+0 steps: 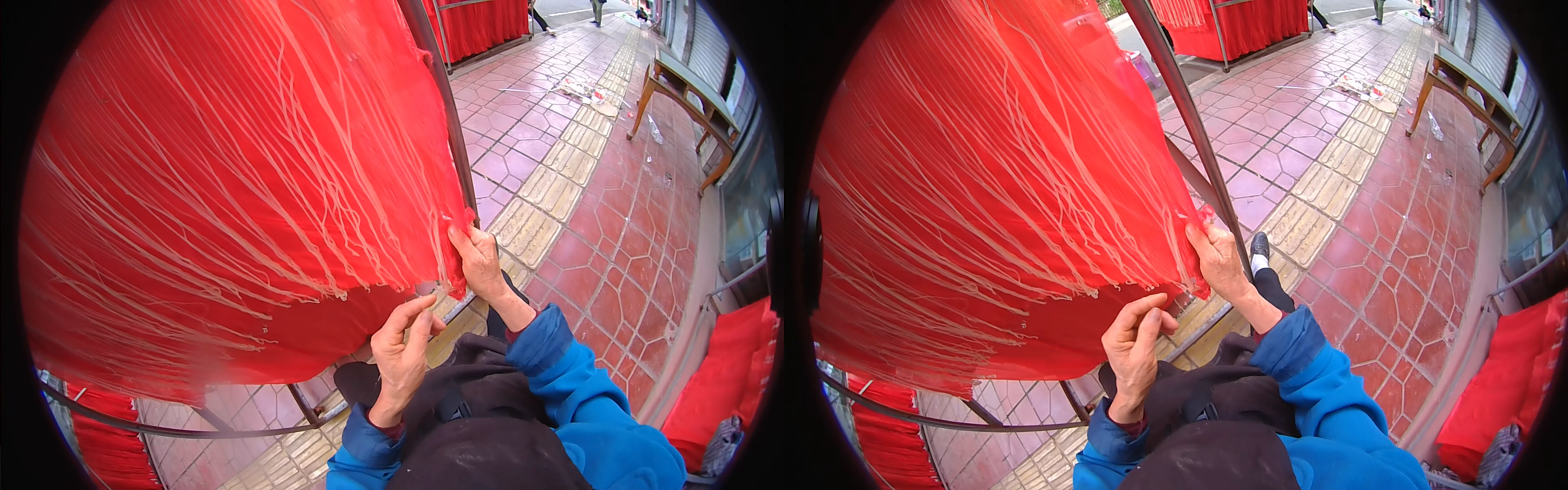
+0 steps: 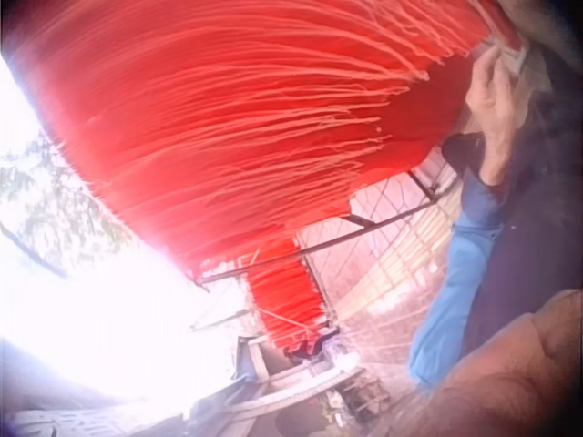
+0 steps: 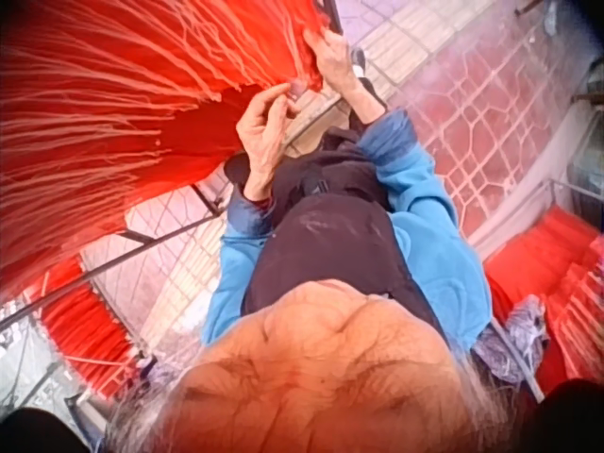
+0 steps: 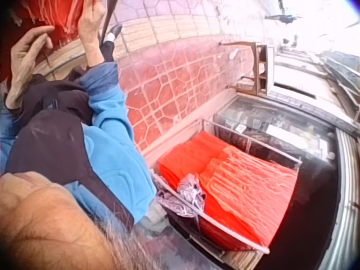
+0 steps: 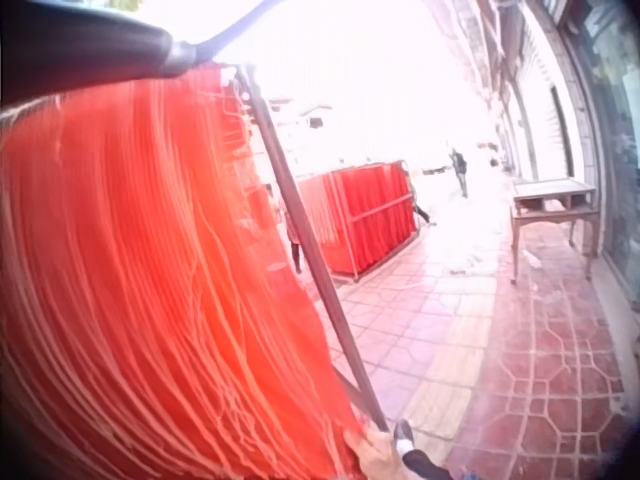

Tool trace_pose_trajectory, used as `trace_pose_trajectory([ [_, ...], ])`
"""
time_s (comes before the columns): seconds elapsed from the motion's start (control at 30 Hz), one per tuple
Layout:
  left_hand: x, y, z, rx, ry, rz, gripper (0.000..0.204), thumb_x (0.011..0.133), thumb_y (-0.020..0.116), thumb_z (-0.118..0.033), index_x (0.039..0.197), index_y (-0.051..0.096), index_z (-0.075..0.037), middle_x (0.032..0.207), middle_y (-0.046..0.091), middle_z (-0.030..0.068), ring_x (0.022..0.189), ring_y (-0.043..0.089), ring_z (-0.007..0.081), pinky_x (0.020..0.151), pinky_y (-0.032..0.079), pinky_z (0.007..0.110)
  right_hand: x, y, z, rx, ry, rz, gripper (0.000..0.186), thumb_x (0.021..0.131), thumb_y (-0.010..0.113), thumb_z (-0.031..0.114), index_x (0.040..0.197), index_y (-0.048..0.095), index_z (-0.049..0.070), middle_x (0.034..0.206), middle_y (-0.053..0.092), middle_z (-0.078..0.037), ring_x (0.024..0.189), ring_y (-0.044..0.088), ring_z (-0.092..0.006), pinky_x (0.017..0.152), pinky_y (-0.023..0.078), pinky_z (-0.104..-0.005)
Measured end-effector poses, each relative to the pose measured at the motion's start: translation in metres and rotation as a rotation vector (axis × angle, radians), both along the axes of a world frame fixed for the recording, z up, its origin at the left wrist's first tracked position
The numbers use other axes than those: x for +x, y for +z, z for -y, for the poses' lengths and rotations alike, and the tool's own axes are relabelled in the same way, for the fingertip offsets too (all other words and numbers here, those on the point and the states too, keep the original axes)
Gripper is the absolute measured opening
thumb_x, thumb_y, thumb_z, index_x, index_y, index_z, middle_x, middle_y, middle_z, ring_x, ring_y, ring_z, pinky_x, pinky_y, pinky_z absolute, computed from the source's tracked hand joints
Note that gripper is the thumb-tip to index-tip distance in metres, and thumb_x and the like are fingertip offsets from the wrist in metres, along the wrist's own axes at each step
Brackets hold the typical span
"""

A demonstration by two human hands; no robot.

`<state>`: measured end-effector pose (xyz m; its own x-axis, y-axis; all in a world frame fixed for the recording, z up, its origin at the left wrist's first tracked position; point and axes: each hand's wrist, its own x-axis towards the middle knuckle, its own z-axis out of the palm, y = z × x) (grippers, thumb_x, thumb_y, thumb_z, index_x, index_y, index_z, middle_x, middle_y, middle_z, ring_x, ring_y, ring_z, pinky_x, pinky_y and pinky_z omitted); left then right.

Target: The person repairs a red fishing net by hand, repeatedly pulling loose white threads, tying knots, and securing the net to a metal frame. The hands work continuously on different sections of the net throughout the clip.

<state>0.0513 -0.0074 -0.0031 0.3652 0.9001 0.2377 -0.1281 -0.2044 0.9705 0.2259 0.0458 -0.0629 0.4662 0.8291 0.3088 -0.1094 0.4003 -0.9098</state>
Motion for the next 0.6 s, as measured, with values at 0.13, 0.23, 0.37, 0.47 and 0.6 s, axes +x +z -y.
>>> trace_pose_trajectory([
  [0.13, 0.006, -0.004, -0.026, 0.188, 0.308, -0.185, 0.012, 0.090, 0.056, 0.000, 0.102, 0.058, 0.002, 0.077, 0.059, 0.0017, 0.069, 0.054, 0.0061, 0.060, 0.044, 0.020, 0.000, 0.003, 0.003, 0.034, 0.018, -0.037, 0.027, 0.097, 0.051, 0.020, 0.099, 0.062, -0.005, 0.074, 0.059, 0.000, 0.068, 0.048, -0.0054, 0.059, 0.041, -0.0256],
  [0.23, 0.010, 0.000, -0.060, 0.385, 0.470, -0.202, 0.009, 0.086, 0.061, -0.001, 0.095, 0.060, -0.001, 0.070, 0.059, 0.0025, 0.059, 0.052, 0.0060, 0.052, 0.041, 0.022, 0.001, 0.004, 0.008, 0.001, 0.028, -0.029, 0.027, 0.097, 0.051, 0.020, 0.102, 0.062, -0.005, 0.076, 0.060, 0.001, 0.070, 0.048, -0.0042, 0.061, 0.042, -0.0246],
  [0.37, 0.021, 0.007, -0.082, 0.661, 0.621, -0.338, 0.010, 0.081, 0.066, -0.001, 0.089, 0.061, -0.003, 0.060, 0.055, 0.0043, 0.049, 0.049, 0.0090, 0.046, 0.038, 0.025, 0.000, 0.005, 0.006, -0.010, 0.063, -0.067, 0.023, 0.098, 0.049, 0.015, 0.102, 0.064, -0.002, 0.083, 0.061, 0.004, 0.074, 0.051, -0.0016, 0.063, 0.042, -0.0206],
  [0.47, 0.028, 0.013, -0.087, 0.794, 0.711, -0.425, 0.012, 0.077, 0.068, 0.001, 0.085, 0.062, -0.005, 0.056, 0.053, 0.0049, 0.045, 0.050, 0.0148, 0.044, 0.038, 0.028, -0.001, 0.006, 0.006, 0.000, 0.046, -0.057, 0.023, 0.098, 0.048, 0.014, 0.101, 0.063, -0.002, 0.083, 0.061, 0.004, 0.074, 0.050, -0.0018, 0.063, 0.042, -0.0208],
  [0.6, 0.035, 0.018, -0.096, 0.868, 0.765, -0.484, 0.012, 0.079, 0.068, -0.001, 0.086, 0.061, -0.007, 0.049, 0.044, 0.0020, 0.042, 0.043, 0.0086, 0.041, 0.032, 0.025, 0.000, 0.007, 0.008, -0.022, 0.034, 0.014, 0.028, 0.098, 0.050, 0.020, 0.105, 0.061, -0.004, 0.077, 0.061, 0.001, 0.071, 0.049, -0.0040, 0.062, 0.043, -0.0244],
])
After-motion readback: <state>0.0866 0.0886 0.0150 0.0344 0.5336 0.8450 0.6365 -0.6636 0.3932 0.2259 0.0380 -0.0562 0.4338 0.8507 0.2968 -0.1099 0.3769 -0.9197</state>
